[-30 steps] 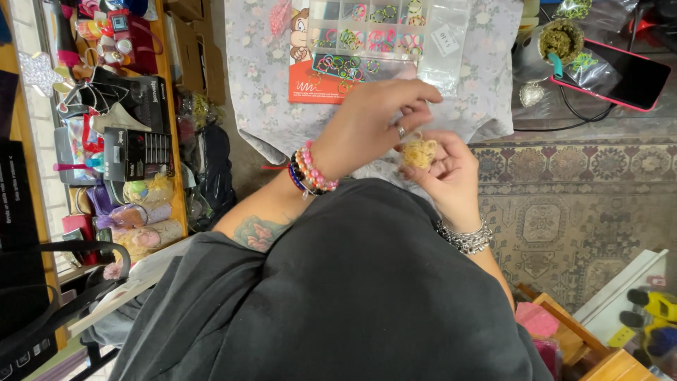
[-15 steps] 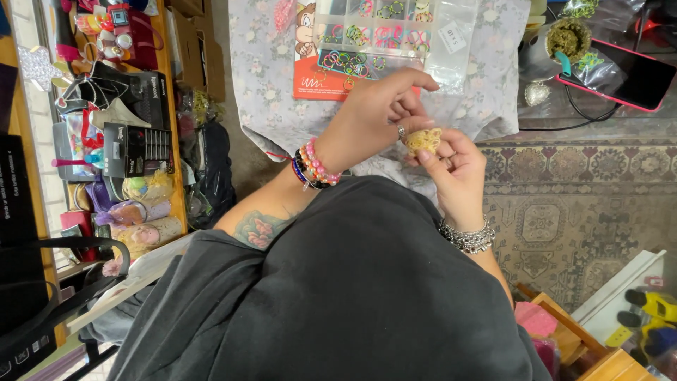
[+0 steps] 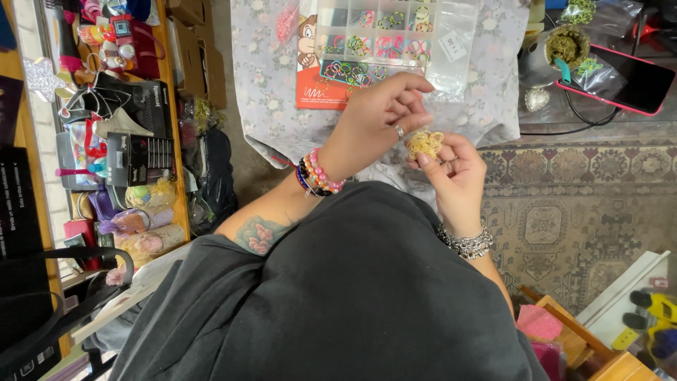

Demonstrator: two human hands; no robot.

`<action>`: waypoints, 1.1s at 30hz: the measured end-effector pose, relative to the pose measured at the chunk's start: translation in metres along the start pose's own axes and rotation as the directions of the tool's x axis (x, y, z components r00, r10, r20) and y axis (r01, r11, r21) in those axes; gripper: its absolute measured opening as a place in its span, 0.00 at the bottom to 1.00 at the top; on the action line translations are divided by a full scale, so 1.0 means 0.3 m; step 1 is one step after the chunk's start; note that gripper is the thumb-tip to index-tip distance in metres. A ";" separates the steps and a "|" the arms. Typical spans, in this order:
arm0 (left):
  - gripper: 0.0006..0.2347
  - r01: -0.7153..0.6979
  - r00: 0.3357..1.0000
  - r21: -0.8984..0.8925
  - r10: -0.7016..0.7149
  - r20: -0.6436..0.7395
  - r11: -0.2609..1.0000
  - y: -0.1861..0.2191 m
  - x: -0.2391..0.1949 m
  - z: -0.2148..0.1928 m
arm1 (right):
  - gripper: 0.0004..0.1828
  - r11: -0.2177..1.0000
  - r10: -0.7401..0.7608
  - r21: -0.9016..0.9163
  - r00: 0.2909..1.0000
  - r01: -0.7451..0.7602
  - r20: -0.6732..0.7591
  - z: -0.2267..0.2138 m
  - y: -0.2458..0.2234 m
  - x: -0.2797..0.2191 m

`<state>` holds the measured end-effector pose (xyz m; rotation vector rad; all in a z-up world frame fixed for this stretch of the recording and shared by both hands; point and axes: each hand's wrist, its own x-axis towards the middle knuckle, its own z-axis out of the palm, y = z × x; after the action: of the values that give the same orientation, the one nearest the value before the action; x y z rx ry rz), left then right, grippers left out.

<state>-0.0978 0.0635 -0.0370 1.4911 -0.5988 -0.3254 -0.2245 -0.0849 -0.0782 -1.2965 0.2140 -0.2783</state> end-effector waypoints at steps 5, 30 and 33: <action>0.18 -0.074 0.996 -0.056 0.077 0.053 0.996 -0.010 -0.014 0.012 | 0.17 0.998 -0.023 -0.059 1.000 0.022 -0.019 -0.012 0.037 0.004; 0.04 -0.193 0.960 0.516 0.269 -0.076 0.835 0.133 0.099 -0.329 | 0.13 0.819 -0.214 -0.563 0.969 0.110 -0.122 -0.032 0.089 0.016; 0.01 -0.188 0.969 0.553 0.245 -0.030 0.812 0.106 0.170 -0.371 | 0.09 0.848 -0.176 -0.525 0.973 0.073 -0.149 -0.071 0.143 0.006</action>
<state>0.0007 0.1301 0.0061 1.9513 -0.8186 0.1188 -0.2258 -0.0944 -0.1251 -1.8272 0.3884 -0.4818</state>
